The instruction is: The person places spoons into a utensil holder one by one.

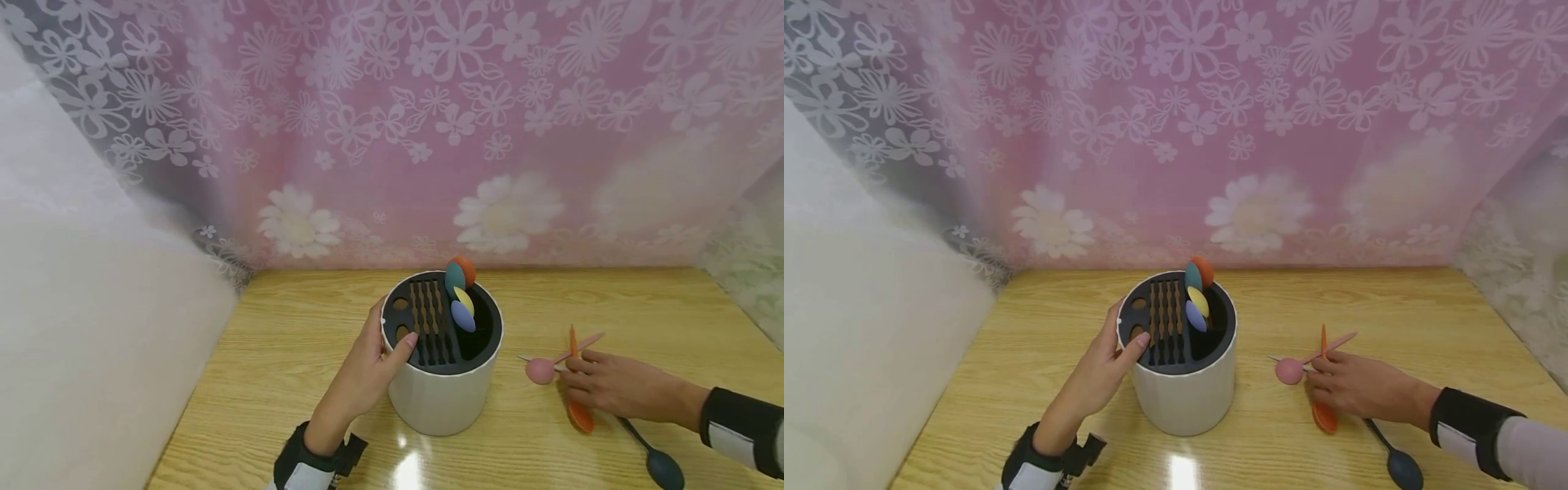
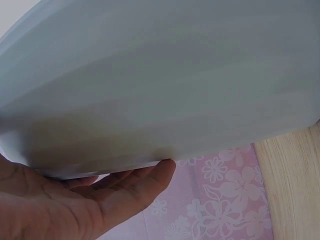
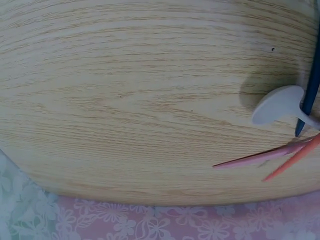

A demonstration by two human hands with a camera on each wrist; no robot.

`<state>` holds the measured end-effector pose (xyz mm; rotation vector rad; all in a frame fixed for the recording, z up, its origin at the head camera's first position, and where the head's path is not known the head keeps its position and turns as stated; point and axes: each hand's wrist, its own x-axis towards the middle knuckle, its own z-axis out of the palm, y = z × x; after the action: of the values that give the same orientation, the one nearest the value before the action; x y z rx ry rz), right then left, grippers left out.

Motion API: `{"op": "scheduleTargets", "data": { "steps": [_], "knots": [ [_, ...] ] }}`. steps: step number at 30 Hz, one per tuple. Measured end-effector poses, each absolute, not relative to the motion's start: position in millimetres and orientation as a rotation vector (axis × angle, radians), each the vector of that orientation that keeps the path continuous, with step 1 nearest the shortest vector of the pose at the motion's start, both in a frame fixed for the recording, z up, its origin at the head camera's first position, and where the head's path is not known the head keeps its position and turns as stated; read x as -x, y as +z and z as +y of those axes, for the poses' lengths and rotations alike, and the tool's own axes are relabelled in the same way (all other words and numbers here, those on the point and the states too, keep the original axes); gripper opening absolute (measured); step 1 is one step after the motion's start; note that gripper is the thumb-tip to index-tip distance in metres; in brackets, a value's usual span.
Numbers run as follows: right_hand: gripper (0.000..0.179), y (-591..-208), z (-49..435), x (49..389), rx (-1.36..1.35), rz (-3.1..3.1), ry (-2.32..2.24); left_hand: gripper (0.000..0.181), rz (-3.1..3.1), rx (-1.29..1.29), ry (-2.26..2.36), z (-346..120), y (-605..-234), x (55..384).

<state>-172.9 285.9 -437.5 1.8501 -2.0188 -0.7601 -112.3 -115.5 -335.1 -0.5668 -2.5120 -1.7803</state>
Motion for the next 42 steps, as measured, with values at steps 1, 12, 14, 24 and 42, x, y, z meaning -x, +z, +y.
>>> {"op": "scheduleTargets", "data": {
  "steps": [1, 12, 14, 24, 42],
  "knots": [
    [0.039, -437.7, 285.9, 173.0, -1.847, -2.014, -0.752, 0.062, -2.510, 0.566, -1.784, -115.3, -335.0, 111.9],
    [0.062, -408.6, 267.3, 164.9, -1.731, -2.084, -0.510, 0.062, -2.494, 0.584, -1.777, -114.7, -338.1, 108.8],
    [0.061, -394.7, 256.7, 161.7, -1.683, -2.133, -0.409, 0.062, -2.485, 0.585, -1.767, -115.5, -338.4, 109.3],
    [0.035, -324.4, 218.1, 143.8, -1.502, -2.271, 0.107, 0.062, -2.477, 0.595, -1.788, -115.7, -340.0, 108.9],
    [0.027, -195.0, 161.9, 114.6, -1.143, -2.516, 0.660, 0.062, -2.510, 0.579, -1.740, -114.9, -333.5, 107.4]
  ]
}}
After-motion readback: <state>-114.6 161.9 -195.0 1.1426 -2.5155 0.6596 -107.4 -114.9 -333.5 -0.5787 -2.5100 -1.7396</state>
